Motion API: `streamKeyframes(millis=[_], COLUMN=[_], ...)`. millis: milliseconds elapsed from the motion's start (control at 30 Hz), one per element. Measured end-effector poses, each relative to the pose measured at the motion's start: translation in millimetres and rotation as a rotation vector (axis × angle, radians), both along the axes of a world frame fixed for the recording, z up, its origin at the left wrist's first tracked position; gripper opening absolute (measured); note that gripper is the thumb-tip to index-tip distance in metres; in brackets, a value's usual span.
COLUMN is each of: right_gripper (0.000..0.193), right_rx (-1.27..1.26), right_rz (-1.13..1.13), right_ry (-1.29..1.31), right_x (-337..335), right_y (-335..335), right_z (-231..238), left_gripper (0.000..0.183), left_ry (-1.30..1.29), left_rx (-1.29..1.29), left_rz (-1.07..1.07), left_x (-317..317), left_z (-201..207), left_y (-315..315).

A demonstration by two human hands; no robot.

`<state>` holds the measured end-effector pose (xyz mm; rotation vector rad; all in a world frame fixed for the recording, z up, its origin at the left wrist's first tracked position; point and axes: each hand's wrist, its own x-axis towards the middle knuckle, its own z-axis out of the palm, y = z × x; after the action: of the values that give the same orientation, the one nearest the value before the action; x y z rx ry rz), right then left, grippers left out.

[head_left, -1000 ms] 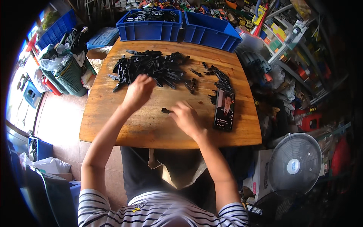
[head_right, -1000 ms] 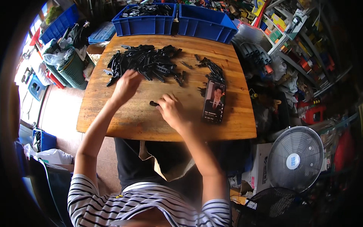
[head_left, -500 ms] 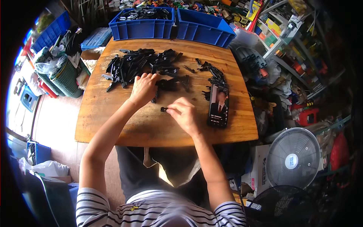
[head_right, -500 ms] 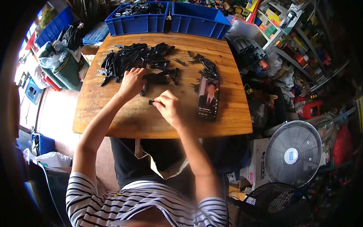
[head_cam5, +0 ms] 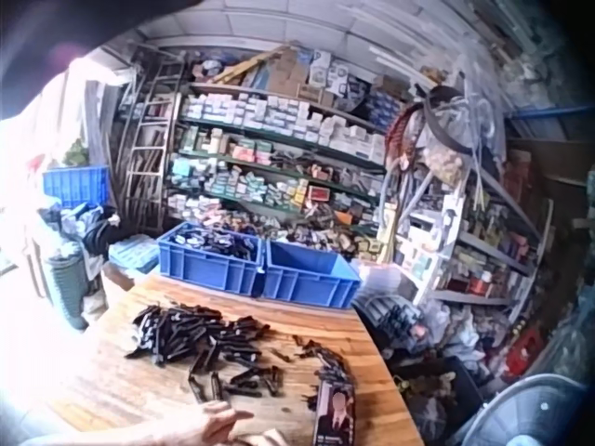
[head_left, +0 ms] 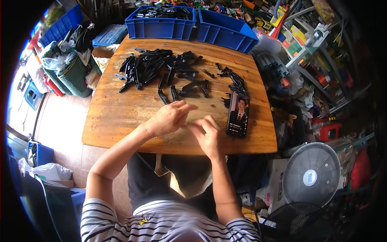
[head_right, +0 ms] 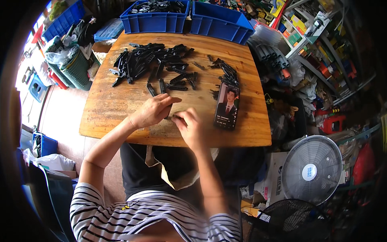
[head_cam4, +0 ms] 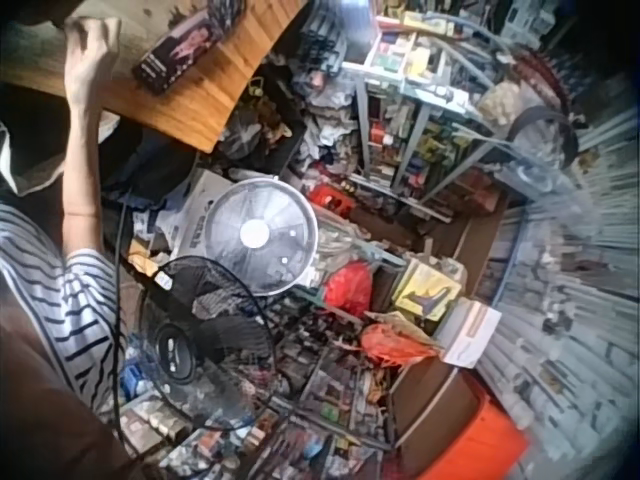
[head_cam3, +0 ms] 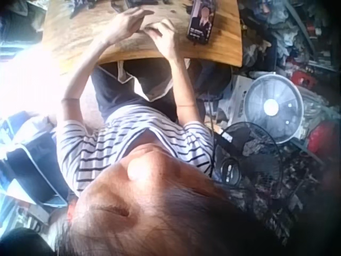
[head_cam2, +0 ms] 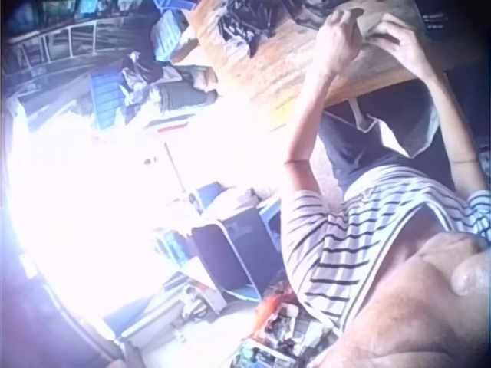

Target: The person sorts small black plastic mechanical parts by hand, organizing them into separate piles or a bag on a wooden table.

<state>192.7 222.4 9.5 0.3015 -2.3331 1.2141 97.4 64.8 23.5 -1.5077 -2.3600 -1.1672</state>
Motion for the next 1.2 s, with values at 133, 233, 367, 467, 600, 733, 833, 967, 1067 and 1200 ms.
streamKeyframes(millis=[133, 233, 367, 467, 600, 733, 833, 967, 1067, 1200], right_gripper=[0.014, 0.015, 0.014, 0.013, 0.013, 0.014, 0.015, 0.016, 0.013, 0.013], right_rx=[-0.057, -0.043, -0.131, -0.406, -0.349, -0.278, -0.312, -0.463, -0.713, -0.747], right_rz=[-0.061, -0.069, -0.095, -0.029, -0.047, -0.052, -0.059, 0.016, 0.105, 0.138], right_ry=[0.037, 0.055, 0.035, -0.056, -0.075, -0.039, -0.043, -0.067, -0.076, -0.052], right_x=[23, 31, 41, 48, 44, 50, 51, 58, 61, 59], right_y=[10, 16, 21, 23, 19, 27, 24, 22, 24, 24], right_z=[0, -2, -10, -1, -1, -7, -6, 1, 3, 6], left_gripper=[0.027, 0.025, 0.021, 0.022, 0.024, 0.026, 0.026, 0.024, 0.022, 0.02], left_ry=[0.03, 0.252, 0.174, -0.27, 0.196, 0.292, 0.354, 0.087, -0.529, -1.168], left_rx=[0.063, -0.103, -0.127, -0.226, -0.103, -0.24, -0.393, -0.087, 0.165, 0.359], left_rz=[-0.046, -0.031, -0.039, 0.072, 0.061, 0.133, 0.164, 0.126, -0.017, -0.191], left_x=[16, 14, 17, 29, 33, 58, 56, 51, 55, 64], left_z=[-12, -23, -20, 3, -14, -7, -23, -23, -2, -1], left_y=[6, 6, 3, 4, -1, -6, -7, -7, -1, 11])
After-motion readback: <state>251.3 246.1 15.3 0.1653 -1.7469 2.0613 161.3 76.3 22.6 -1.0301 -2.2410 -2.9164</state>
